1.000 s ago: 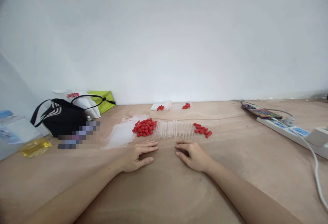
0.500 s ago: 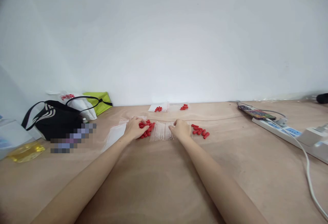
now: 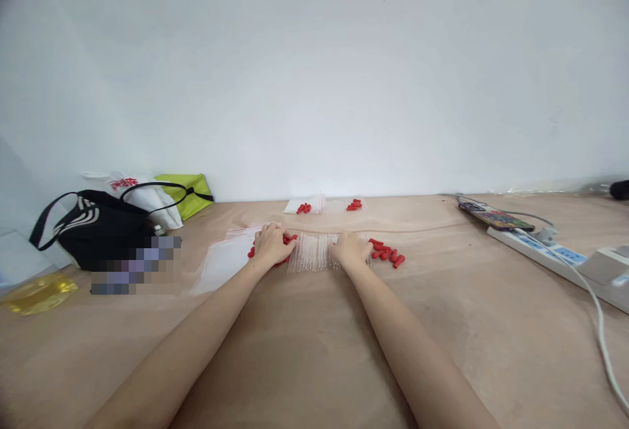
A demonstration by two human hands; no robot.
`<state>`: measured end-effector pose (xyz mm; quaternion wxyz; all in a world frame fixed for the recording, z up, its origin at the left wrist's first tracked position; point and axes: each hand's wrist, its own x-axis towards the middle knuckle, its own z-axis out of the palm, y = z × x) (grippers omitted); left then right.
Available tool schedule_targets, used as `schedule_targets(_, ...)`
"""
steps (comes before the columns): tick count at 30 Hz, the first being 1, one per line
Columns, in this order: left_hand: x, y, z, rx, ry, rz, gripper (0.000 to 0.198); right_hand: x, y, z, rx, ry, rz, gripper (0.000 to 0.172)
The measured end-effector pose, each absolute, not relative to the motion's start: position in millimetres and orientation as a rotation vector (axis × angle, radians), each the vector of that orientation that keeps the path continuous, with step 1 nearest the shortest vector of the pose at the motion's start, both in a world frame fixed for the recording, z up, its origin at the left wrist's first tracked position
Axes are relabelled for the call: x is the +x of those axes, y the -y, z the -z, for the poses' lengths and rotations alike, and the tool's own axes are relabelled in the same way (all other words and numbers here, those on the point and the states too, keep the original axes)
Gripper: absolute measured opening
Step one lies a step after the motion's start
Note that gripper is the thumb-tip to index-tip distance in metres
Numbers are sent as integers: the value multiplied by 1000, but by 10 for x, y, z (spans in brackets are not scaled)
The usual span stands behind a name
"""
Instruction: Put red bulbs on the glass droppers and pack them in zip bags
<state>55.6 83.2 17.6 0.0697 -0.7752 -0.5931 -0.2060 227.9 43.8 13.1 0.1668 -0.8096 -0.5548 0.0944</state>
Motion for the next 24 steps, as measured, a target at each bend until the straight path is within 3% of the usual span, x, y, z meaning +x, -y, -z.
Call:
schedule_targets(9,615,-800,-137,-2386,1728,772,13,2258,-433,-110,-2245,1578,-234,29)
schedule_targets(16,648,-755,-300,-2502,1716,1135,10,2298,-364,-157,-2061,1570,-193,27)
schedule_targets(24,548,-141,-21,-3133,1478,1667,21,2503,197,172,-1273,1880,-84,18)
